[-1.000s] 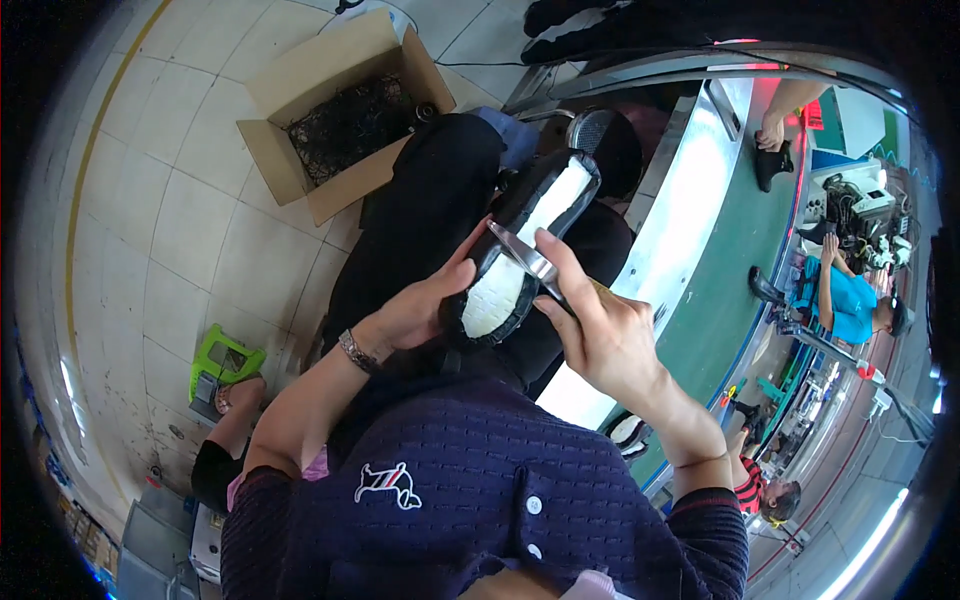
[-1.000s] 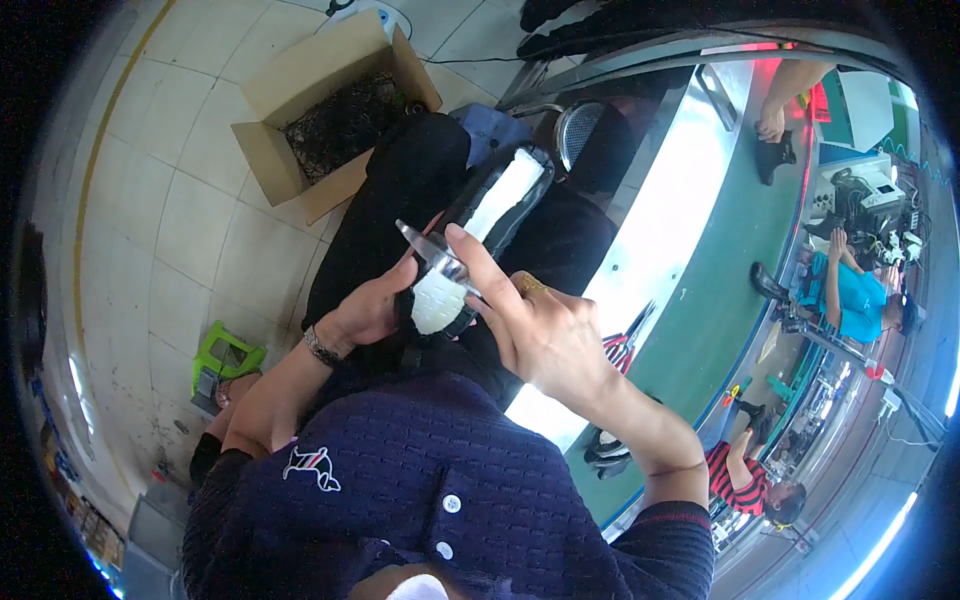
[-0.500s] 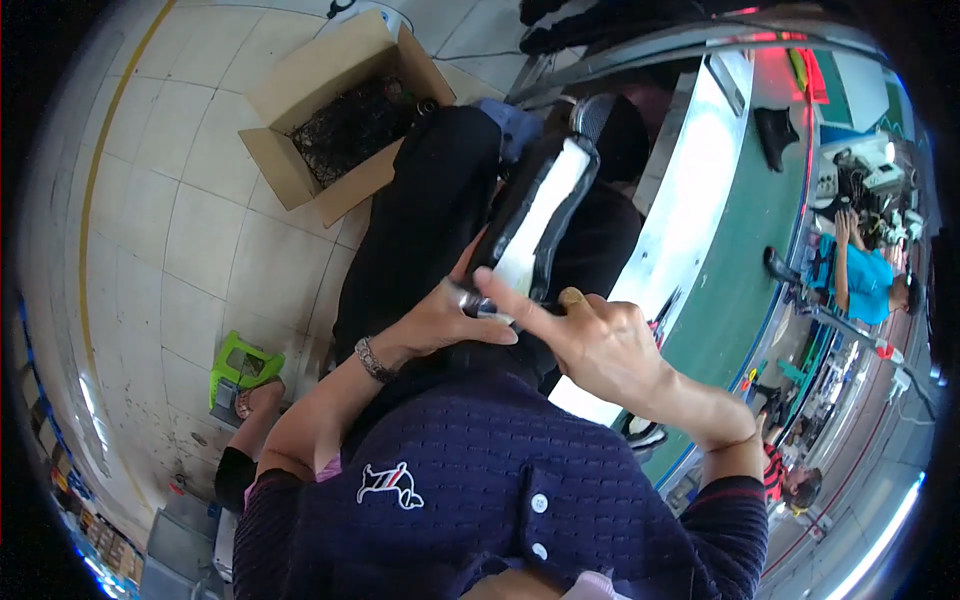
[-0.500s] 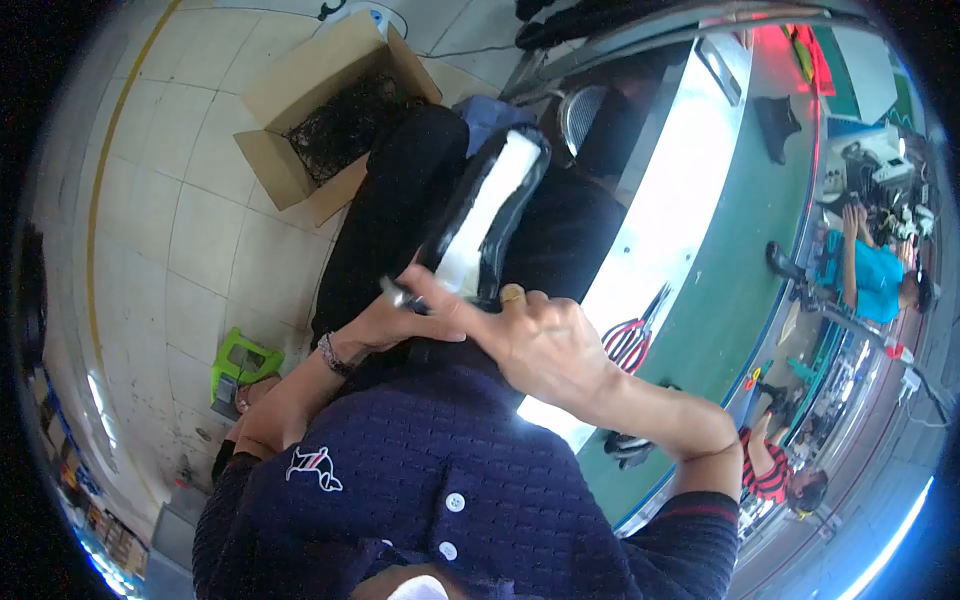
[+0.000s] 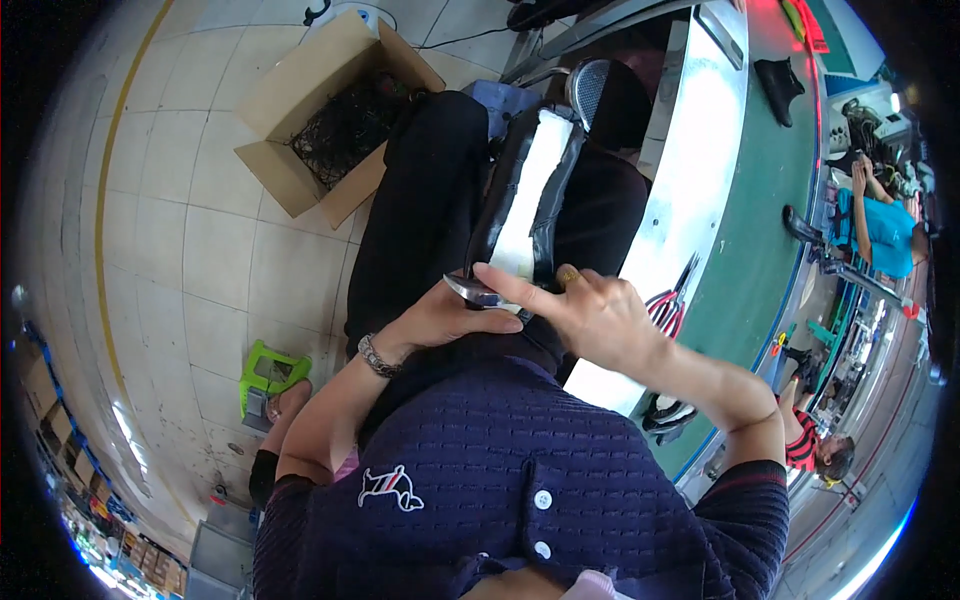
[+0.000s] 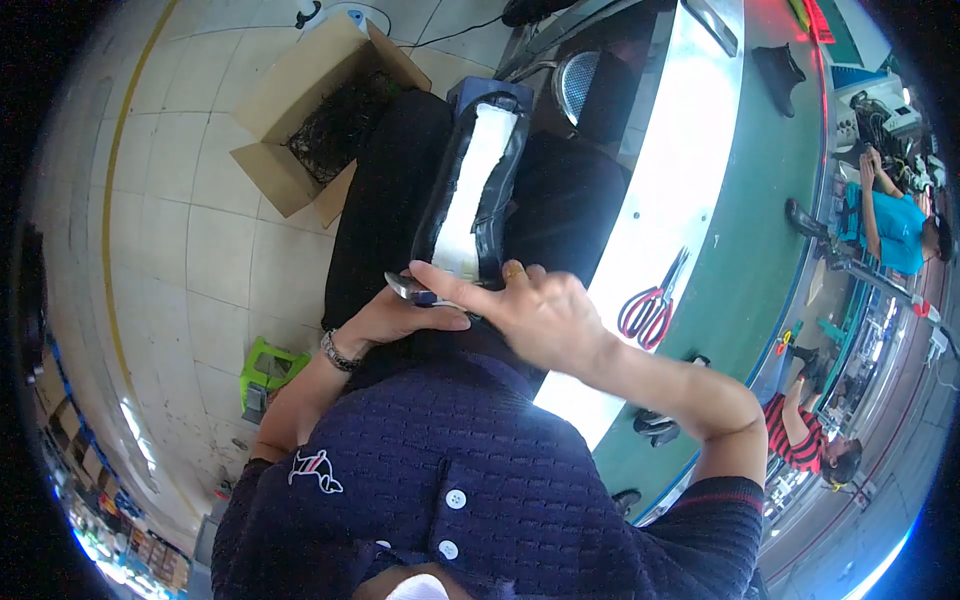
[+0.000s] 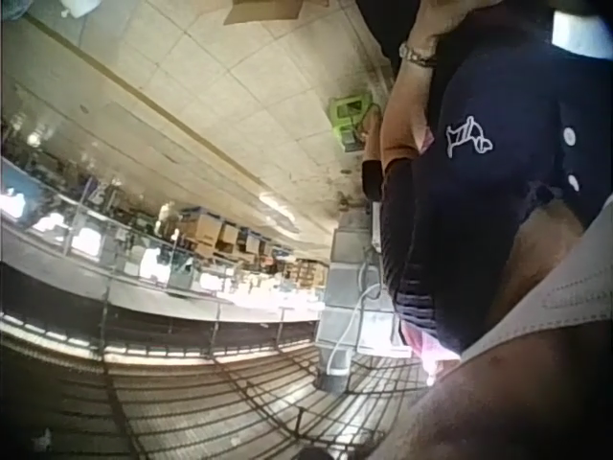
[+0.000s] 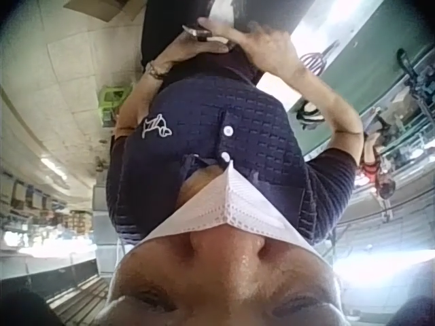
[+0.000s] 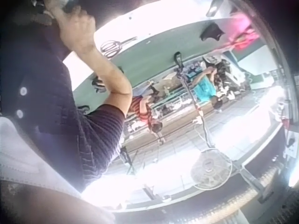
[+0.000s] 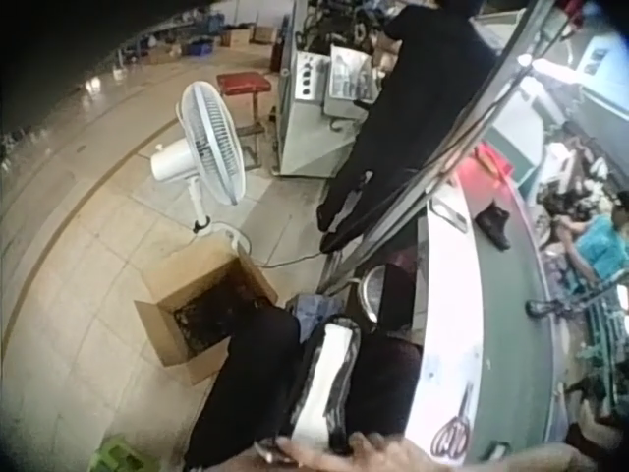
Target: Manually assembling and finishing leather shoes using pliers, hammers, and adhesive in a factory setting.
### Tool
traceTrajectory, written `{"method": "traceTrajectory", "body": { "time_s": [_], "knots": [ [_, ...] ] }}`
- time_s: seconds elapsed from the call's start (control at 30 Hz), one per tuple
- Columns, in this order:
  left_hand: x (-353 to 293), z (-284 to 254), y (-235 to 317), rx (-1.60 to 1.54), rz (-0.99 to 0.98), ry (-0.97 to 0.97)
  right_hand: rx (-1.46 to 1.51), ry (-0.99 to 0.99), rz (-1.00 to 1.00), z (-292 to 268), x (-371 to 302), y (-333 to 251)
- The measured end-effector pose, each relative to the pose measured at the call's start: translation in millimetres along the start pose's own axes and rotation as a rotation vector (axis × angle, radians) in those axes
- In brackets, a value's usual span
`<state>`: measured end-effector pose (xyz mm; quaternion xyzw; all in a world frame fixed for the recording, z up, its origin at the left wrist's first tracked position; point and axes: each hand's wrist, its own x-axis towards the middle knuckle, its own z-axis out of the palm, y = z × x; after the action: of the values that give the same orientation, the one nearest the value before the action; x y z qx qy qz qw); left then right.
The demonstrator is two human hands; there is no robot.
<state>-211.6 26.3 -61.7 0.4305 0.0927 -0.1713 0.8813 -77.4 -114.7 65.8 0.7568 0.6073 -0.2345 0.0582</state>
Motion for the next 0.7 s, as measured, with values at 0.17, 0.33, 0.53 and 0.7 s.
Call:
{"method": "traceTrajectory", "body": {
  "time_s": [0.17,0.33,0.53,0.7],
  "knots": [
    [-0.4,4.0,8.4,-0.055,-0.155,0.067,0.152,0.211,-0.253,-10.5,-12.1,-10.3],
    [1.4,6.0,10.5,0.088,-0.18,0.097,0.144,0.02,0.121,-5.9,2.6,10.9],
    [1.8,-2.5,-8.5,-0.094,-0.115,0.099,0.137,0.184,-0.126,-3.0,-20.0,-6.3],
    [-10.7,-9.4,-3.7,0.027,-0.135,-0.042,0.058,0.093,-0.038,-15.3,-13.5,5.2]
  ]
}}
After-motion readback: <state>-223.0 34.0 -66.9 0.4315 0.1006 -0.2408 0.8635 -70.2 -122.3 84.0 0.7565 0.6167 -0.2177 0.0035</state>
